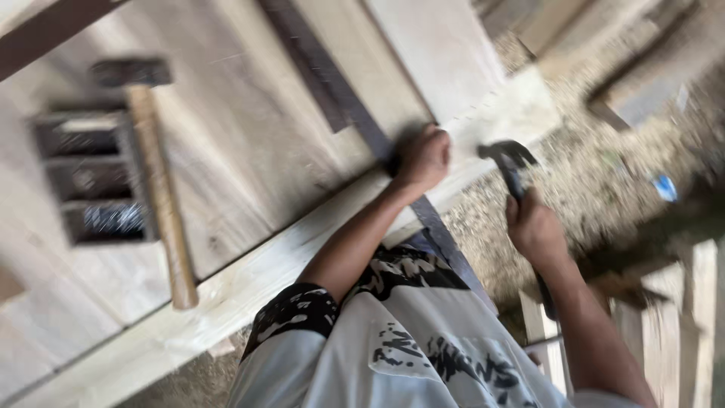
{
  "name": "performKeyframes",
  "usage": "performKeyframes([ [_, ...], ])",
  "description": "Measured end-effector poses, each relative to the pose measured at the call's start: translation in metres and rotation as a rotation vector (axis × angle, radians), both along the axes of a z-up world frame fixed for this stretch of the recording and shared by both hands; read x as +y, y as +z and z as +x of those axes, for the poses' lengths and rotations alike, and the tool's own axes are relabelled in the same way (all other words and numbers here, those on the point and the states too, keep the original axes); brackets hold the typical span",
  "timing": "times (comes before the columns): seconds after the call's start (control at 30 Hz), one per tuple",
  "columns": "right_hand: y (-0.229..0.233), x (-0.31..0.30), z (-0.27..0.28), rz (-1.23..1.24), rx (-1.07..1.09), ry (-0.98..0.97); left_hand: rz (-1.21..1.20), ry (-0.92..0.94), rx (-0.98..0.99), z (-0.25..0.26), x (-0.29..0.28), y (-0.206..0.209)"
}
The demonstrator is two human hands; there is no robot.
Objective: The person uses a hammer to drive nails into a wooden frame structure. They repeatedly pick up nails, position them on the wood, and strike them with the hammer to secure the pieces together.
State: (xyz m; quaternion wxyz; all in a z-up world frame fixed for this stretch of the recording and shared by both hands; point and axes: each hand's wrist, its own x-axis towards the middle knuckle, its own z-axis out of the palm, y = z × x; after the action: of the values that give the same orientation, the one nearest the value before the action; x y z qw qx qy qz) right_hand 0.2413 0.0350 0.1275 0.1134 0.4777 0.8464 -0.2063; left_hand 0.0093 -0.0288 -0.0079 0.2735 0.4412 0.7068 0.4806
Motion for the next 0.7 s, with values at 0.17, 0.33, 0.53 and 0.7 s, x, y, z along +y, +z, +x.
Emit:
performKeyframes([
  [0.17, -0.020, -0.014, 0.011, 0.076, 0.075, -0.036, 0.064, -0.004, -0.152, 0.000, -0.051, 0.009],
  [0.33, 0.000, -0.016, -0.006, -0.365, 0.315, -0.443, 0.173, 0.195, -0.045, -0.008, -0.181, 0.025],
  [0.53, 0.036, -0.077, 0.005, -0.434, 0.700, -0.429, 0.112, 0.498, -0.042, -0.031, -0.327, 0.049],
  [0.7, 0.032, -0.108, 0.021, -0.353, 0.977, -0.338, -0.205, 0.839, 0.232, -0.083, -0.403, 0.108],
])
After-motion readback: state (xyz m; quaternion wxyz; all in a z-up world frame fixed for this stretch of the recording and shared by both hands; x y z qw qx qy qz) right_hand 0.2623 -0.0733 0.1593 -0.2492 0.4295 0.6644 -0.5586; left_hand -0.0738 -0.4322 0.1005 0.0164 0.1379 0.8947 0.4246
